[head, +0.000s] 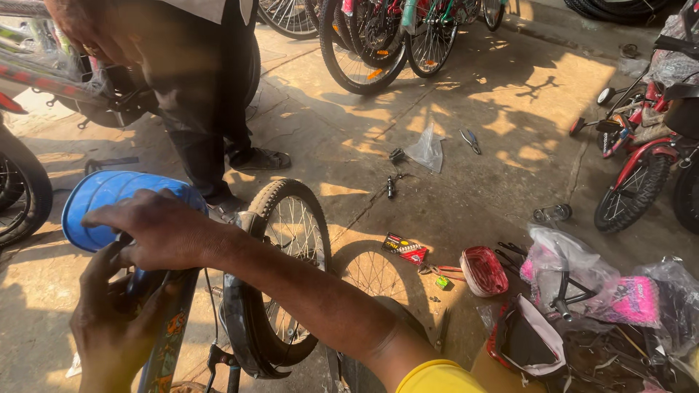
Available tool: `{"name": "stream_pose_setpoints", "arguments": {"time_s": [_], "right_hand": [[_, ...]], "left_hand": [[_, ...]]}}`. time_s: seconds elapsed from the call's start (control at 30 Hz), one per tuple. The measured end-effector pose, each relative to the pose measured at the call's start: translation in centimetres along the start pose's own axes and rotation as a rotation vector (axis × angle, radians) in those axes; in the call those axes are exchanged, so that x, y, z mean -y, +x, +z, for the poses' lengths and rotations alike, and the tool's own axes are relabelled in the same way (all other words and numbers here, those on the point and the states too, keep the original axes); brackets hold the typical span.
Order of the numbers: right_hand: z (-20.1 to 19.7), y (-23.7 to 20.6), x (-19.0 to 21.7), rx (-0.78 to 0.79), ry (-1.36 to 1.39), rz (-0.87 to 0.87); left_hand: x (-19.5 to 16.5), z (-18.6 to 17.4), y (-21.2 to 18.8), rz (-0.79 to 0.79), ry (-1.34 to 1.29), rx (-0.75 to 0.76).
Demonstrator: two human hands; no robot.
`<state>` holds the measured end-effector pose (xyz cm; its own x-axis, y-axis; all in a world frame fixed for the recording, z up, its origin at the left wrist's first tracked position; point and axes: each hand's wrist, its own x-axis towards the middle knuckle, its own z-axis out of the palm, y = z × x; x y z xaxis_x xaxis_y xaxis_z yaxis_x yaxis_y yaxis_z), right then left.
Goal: The person is repairing a blue bicycle by adjusting the front fork and handlebar stem. They use their hands to manipulate the stem and a blue plastic basket attached to the front, occasionally picking up tools from the ground.
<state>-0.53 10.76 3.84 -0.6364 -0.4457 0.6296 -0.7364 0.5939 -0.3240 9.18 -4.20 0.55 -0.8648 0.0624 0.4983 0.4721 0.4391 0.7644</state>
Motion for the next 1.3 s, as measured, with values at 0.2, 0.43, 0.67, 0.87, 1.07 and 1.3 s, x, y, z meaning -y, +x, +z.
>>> {"name": "stream_pose_setpoints", "arguments": {"time_s": [0.2, 0.43, 0.67, 0.87, 1.07, 1.3], "right_hand": [[1.0, 0.6, -1.2, 0.111, 0.038, -0.049], [-0.1, 0.5, 0.4, 0.038, -0.084, -0.030], [-3.0, 0.0, 3.2, 0.074, -0.269, 0.011], [-4.0, -0.2, 3.3, 0.087, -0.074, 0.032], [-5.0, -0.7, 2.4, 0.069, 0.005, -0.138], [-5.9, -0.5, 3.5, 0.124, 0.110, 0.134]], "left_hand": [[0.1, 0.1, -0.1, 0.046, -0.043, -0.004], [0.3, 0.1, 0.3, -0.010, 0.016, 0.023], [-0.3, 0.1, 0.2, 0.021, 0.004, 0.003], [-0.2, -0.4, 0.7, 0.132, 0.010, -0.014], [-0.5, -0.2, 0.5, 0.077, -0.222, 0.061], [-1.2, -0.9, 0.0, 0.084, -0.121, 0.050]]}}
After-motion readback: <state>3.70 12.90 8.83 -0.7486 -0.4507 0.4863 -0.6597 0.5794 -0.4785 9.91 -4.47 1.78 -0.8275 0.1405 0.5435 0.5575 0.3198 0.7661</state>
